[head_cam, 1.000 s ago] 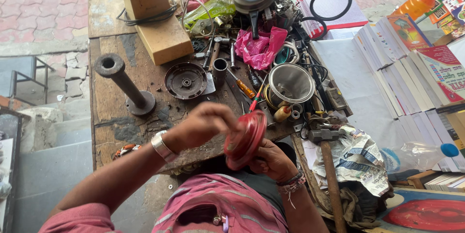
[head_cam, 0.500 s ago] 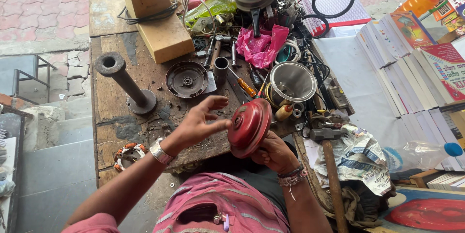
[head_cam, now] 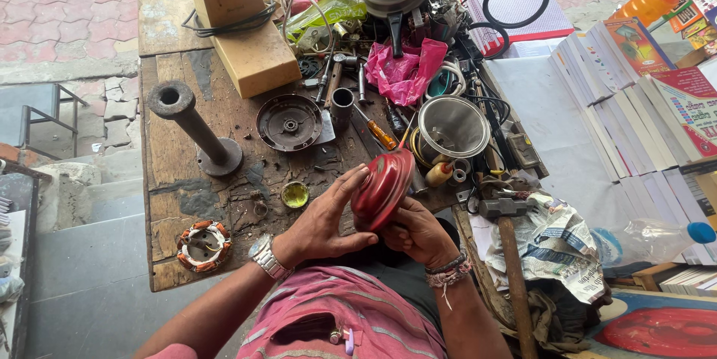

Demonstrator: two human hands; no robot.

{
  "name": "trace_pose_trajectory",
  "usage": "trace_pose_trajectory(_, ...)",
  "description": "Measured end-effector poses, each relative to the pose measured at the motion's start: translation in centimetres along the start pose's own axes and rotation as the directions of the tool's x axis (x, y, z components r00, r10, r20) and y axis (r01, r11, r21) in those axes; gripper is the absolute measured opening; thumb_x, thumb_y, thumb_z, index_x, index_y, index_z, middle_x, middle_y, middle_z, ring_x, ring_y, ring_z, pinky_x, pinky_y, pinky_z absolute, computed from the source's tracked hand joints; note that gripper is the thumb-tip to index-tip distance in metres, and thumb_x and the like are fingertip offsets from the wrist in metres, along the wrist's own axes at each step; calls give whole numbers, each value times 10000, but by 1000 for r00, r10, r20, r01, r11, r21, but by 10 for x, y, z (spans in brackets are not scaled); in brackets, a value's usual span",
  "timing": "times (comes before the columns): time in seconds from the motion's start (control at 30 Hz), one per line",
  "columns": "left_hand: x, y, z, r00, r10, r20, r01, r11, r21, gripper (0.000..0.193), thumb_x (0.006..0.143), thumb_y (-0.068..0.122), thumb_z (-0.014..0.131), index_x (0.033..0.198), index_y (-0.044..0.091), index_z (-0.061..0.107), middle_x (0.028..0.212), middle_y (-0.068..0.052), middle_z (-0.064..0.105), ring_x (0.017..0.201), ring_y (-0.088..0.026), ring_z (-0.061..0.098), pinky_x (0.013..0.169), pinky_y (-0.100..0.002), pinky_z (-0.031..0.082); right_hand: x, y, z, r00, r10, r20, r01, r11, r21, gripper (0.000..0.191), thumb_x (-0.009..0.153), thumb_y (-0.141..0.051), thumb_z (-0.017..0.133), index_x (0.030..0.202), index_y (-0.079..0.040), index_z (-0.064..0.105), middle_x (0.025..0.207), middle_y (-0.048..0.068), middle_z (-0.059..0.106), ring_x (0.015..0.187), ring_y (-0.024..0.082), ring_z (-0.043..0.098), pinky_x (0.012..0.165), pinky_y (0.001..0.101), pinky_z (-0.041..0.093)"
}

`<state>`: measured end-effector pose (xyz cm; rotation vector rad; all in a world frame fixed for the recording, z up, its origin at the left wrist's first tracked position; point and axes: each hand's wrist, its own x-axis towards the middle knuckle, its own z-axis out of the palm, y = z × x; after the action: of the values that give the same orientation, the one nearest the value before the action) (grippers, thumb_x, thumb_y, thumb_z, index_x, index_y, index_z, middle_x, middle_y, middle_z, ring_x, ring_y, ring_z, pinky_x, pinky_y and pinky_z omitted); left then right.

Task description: The person assembles a small electrical motor by inserting a rotor into a red housing, wiping the assembly with a cloth, and tapping it with a hammer to seat the parts. The person also handles a separate brown housing and a small bottle of lubricant.

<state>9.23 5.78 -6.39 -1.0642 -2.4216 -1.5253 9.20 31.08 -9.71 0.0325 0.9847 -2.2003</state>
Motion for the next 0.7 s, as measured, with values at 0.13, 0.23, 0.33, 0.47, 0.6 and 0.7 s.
trace_pose_trajectory(0.13,-3,0,8,996,41,-75,-37,998,49,1017,842,424,828,1591,50,252,1598,-293,376,1451,-450,453,1142,-456,459,2,0,15,998,10,-59,-12,1000,-29,235,1050,-124,554,1258,-33,614,628,-28,524,431,34,408,402,193,336)
trace_pose_trajectory(0.23,-6,-5,16,994,-54,-97,54,999,-5,870,928,321,743,1594,48,255,1584,-275,427,1369,-399,555,1077,-407,517,4,-3,25,977,91,-191,-101,994,-41,400,988,-98,520,1386,-134,543,640,-28,567,408,42,405,380,195,320)
trace_pose_trajectory(0.33,-10,-14,28,950,-296,-103,280,949,-148,717,1012,259,629,1616,67,291,1418,-198,590,1270,-307,665,1059,-394,532,5,-9,35,997,36,-68,-40,997,-58,432,1041,-133,549,1469,-112,496,579,-48,507,412,39,417,389,191,341)
trace_pose_trajectory(0.47,-5,-34,40,823,-558,-110,392,696,-602,545,1058,242,506,1556,52,393,1371,-183,655,1241,-270,674,1060,-378,533,2,-12,46,996,77,-53,-84,985,-148,480,1033,-149,558,1499,-74,472,601,-23,529,426,38,407,408,184,334)
trace_pose_trajectory(0.6,4,-55,41,729,-683,-49,167,246,-955,495,1060,220,470,1503,5,416,1411,-163,607,1232,-250,662,1046,-387,565,-1,-13,39,998,18,-63,-34,968,-249,535,1018,-156,565,1531,-59,449,612,7,576,432,38,408,402,179,328)
trace_pose_trajectory(0.7,11,-70,30,648,-759,59,189,85,-978,469,1059,275,411,1463,36,414,1349,-167,625,1135,-272,702,908,-436,628,5,-19,16,989,-52,-137,8,953,-301,539,1011,-141,570,1532,-55,458,664,30,630,453,42,436,416,186,351)
